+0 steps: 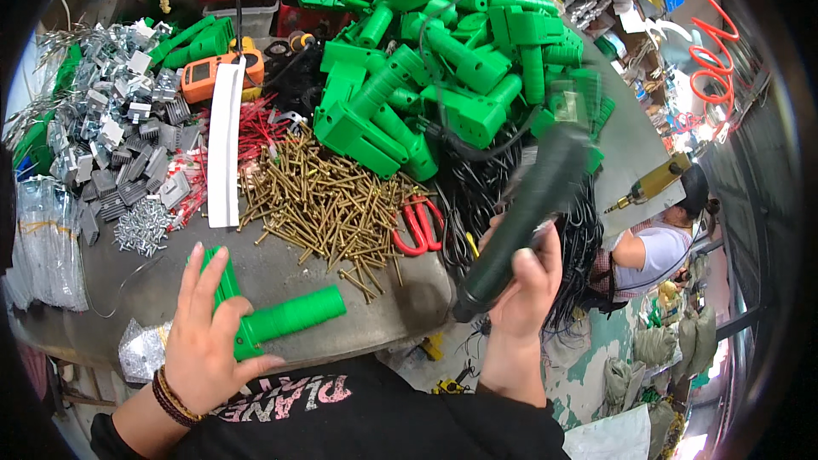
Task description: Soldering internal components and assembling the plastic housing of a hand-held tool with screws.
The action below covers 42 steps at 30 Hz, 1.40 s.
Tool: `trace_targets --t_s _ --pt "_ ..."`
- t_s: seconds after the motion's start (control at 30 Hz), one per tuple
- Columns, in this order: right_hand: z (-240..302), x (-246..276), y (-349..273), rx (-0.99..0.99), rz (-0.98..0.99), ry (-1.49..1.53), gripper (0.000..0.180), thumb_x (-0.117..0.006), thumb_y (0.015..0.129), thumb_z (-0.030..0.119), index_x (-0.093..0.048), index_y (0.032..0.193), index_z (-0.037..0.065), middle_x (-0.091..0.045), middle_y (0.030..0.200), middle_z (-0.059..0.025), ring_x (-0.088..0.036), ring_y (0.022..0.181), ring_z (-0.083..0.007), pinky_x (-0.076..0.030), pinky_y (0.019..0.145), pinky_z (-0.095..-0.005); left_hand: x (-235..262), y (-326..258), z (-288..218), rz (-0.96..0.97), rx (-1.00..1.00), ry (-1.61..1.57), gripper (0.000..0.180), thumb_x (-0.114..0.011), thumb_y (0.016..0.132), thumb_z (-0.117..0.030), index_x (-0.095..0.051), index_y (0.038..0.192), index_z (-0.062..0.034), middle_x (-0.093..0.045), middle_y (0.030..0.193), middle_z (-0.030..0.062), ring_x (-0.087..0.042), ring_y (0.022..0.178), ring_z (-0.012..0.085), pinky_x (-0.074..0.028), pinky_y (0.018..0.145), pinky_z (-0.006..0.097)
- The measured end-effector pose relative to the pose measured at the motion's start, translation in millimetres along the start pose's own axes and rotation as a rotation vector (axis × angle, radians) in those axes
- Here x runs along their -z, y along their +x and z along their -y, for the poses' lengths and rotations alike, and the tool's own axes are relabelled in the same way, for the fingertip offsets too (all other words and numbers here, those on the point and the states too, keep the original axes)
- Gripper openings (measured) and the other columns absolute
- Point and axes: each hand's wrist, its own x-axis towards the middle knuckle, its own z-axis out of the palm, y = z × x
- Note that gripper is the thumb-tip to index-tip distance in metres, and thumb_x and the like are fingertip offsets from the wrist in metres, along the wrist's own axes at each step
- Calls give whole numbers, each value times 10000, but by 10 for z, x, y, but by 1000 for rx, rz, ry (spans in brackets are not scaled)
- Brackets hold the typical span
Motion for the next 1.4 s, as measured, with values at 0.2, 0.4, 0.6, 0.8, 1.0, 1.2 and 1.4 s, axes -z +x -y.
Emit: trace_targets --t_s 0.2,0.4,0.6,0.8,1.0,1.2,1.4 --pt "-136 -361 -99 -408 561 633 498 -811 828 239 -553 1231 100 -578 1370 -182 -609 1215 -297 -381 1132 -605 -3 -19 71 -23 27 -4 676 -903 606 -447 -603 1042 -25 -338 1513 317 -288 1413 587 -337 1115 626" --pt "-393 -335 -351 -377 307 719 533 -799 855 223 -547 1325 210 -623 1213 -6 -598 1088 -168 -376 1147 -559 -8 46 46 29 27 5 644 -905 604 -402 -612 1035 -24 -352 1510 309 -298 1408 586 -339 1120 613" --pt "-543 -613 -500 -503 152 783 575 -788 851 128 -557 1366 243 -572 1132 44 -567 1051 -111 -372 1140 -491 -38 55 57 4 20 10 542 -882 647 -288 -611 1029 -14 -360 1501 316 -307 1402 590 -331 1130 615" --pt "-586 -717 -525 -513 212 797 572 -790 835 110 -564 1344 241 -569 1111 59 -565 1047 -108 -380 1136 -449 -30 61 73 1 16 8 504 -853 681 -290 -612 1019 -5 -367 1491 318 -320 1388 599 -335 1127 617" --pt "-733 -634 -564 -518 216 788 492 -825 765 148 -612 1194 262 -645 1165 45 -573 1165 -179 -359 1166 -473 -26 58 76 -5 2 28 488 -839 698 -289 -608 1013 4 -375 1476 322 -327 1377 609 -355 1107 630" --pt "-885 -653 -514 -457 402 840 463 -868 722 170 -653 1119 274 -625 1366 93 -295 1510 -262 -172 1259 -503 -52 46 71 -30 -8 19 476 -841 680 -238 -599 1008 8 -375 1477 327 -350 1351 627 -387 1069 644" --pt "-899 -642 -577 -463 361 808 412 -853 805 240 -628 1146 286 -633 1325 119 -281 1516 -243 -92 1255 -583 -55 51 56 -42 -1 14 478 -838 670 -210 -584 1015 2 -372 1476 341 -357 1338 641 -391 1056 650"
